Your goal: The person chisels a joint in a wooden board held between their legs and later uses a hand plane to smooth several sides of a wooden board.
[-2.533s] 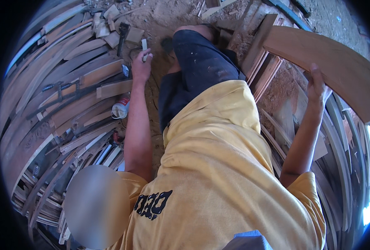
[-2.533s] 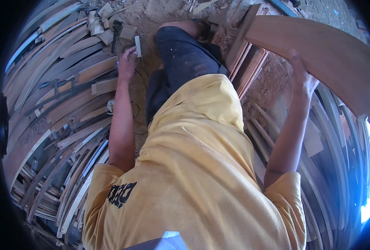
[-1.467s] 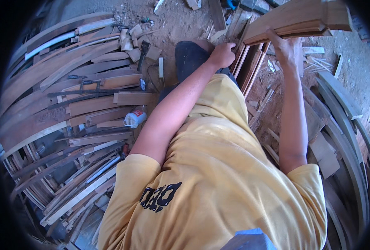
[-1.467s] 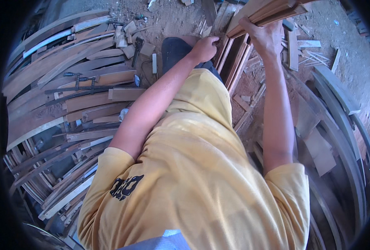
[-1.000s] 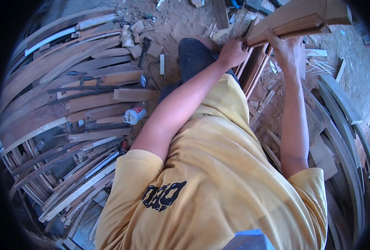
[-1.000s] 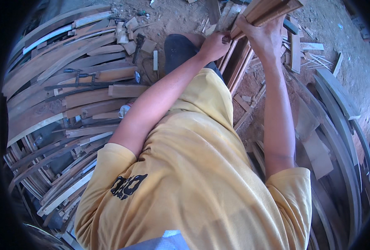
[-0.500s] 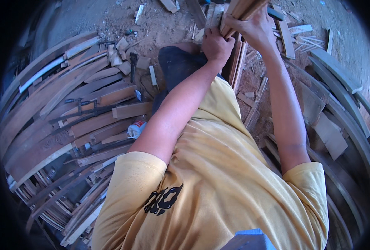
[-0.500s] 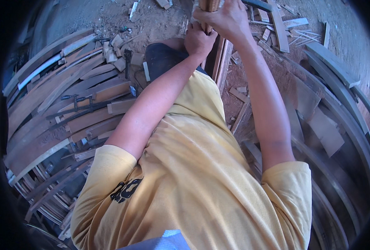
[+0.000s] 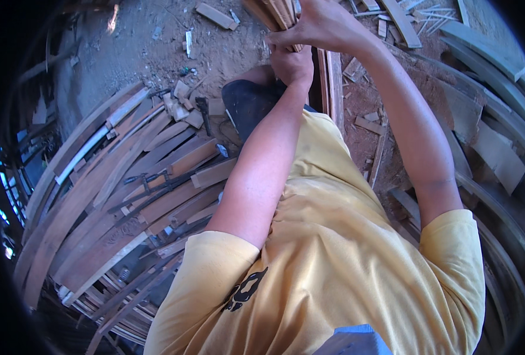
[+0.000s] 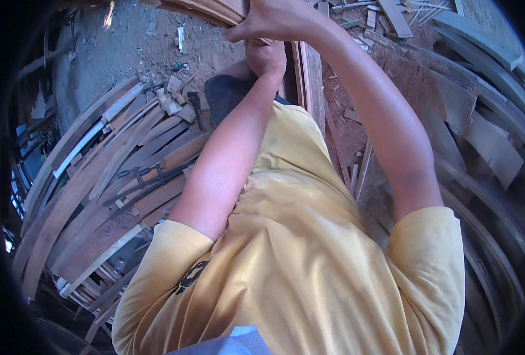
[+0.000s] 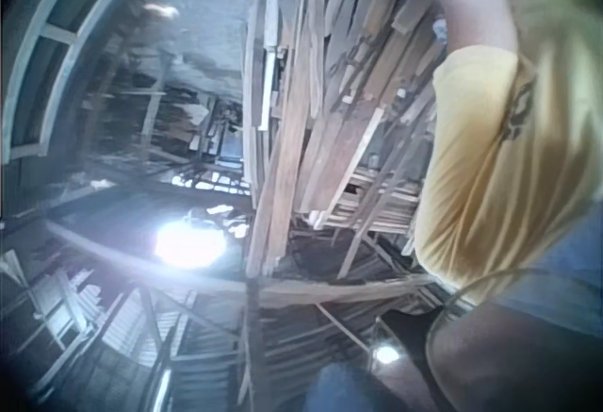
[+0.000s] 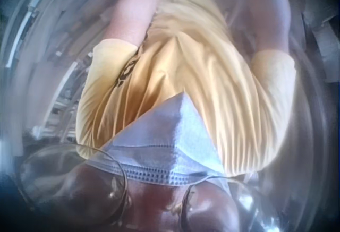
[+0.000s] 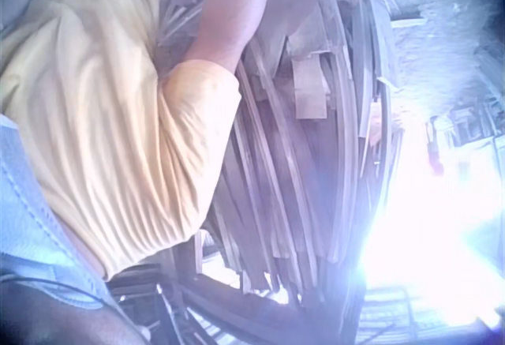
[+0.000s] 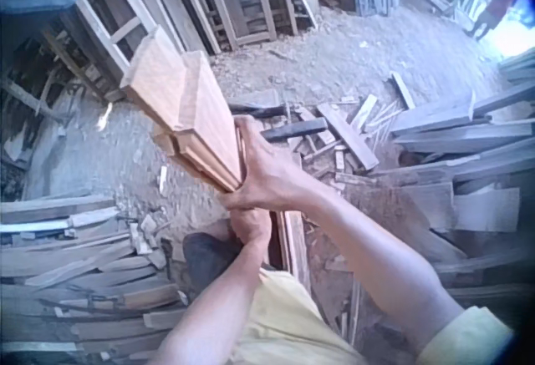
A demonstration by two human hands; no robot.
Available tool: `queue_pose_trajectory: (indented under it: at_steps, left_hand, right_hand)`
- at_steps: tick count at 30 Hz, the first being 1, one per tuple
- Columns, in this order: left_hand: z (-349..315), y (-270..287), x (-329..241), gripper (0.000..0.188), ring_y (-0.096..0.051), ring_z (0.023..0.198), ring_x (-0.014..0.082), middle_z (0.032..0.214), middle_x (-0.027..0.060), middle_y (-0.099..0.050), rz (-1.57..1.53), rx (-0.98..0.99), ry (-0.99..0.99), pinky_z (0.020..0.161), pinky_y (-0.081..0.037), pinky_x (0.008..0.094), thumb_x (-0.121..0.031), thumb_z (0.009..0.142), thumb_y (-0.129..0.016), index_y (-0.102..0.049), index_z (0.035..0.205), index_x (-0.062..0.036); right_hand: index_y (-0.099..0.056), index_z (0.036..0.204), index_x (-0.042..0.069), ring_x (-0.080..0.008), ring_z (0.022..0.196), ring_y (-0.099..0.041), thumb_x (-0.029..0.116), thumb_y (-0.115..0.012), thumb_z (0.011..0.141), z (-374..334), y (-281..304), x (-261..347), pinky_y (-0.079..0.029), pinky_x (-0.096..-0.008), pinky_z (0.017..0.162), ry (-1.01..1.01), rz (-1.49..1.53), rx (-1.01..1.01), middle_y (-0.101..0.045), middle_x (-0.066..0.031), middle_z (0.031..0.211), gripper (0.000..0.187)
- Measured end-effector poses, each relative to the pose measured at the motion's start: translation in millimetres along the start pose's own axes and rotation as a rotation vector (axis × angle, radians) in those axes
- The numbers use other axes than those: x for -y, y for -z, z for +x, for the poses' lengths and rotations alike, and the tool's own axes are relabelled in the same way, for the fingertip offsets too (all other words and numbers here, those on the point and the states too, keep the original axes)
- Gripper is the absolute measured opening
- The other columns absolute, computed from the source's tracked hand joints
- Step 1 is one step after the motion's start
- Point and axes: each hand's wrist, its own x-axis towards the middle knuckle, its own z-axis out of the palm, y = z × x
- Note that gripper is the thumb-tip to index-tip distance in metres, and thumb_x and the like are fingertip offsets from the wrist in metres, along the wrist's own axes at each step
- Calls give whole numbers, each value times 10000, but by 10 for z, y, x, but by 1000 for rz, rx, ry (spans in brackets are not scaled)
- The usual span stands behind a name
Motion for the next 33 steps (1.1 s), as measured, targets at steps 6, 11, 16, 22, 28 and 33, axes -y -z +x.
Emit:
queue_pose_trajectory:
  at_steps: [6, 11, 16, 22, 28, 33]
  left_hand:
    - [28, -10, 35, 569, -634, 1161, 375, 1264, 188, -634, -10, 112, 89, 1005, -497, 440, -272, 800, -827, -592, 1234, 10]
    - [41, -33, 84, 690, -622, 1197, 383, 1298, 214, -614, 62, 44, 136, 1038, -492, 438, -282, 786, -824, -523, 1330, 17]
    - [-10, -56, 8, 687, -619, 1204, 385, 1314, 216, -608, 153, 80, 147, 1045, -490, 438, -280, 798, -813, -515, 1340, 19]
    - [8, -12, 89, 685, -614, 1223, 367, 1324, 201, -621, 80, 122, 211, 1041, -483, 438, -315, 795, -841, -534, 1323, -3]
    - [-40, 15, -59, 598, -627, 1172, 386, 1218, 210, -651, 5, 78, 166, 1005, -496, 467, -276, 773, -845, -578, 1234, -5]
    - [-34, 70, 21, 475, -646, 1079, 404, 1097, 192, -671, 43, -11, 92, 1007, -485, 514, -191, 730, -823, -599, 1108, -9]
  right_hand:
    - [-274, 1424, -9, -444, 1293, -552, 365, -924, 631, 37, 148, -122, -470, -463, 1044, 43, 35, 117, -509, -348, 1359, 1092]
    - [-229, 1501, -30, -433, 1336, -515, 372, -926, 627, 49, 130, -160, -440, -438, 1096, 46, -15, 132, -458, -341, 1430, 1188]
    - [-133, 1586, -37, -438, 1379, -474, 406, -908, 647, 9, 120, -288, -417, -423, 1133, 2, -126, 121, -405, -353, 1486, 1295]
    - [-136, 1581, -36, -445, 1383, -471, 418, -903, 653, -3, 146, -112, -412, -436, 1137, -121, -104, 214, -409, -345, 1493, 1287]
    - [-180, 1562, -9, -442, 1398, -455, 409, -924, 640, -41, 42, -297, -400, -442, 1146, 50, -65, 93, -419, -336, 1485, 1257]
    - [-164, 1566, -32, -431, 1433, -419, 423, -934, 642, -18, -44, -240, -368, -427, 1181, 53, -94, 70, -391, -330, 1522, 1286]
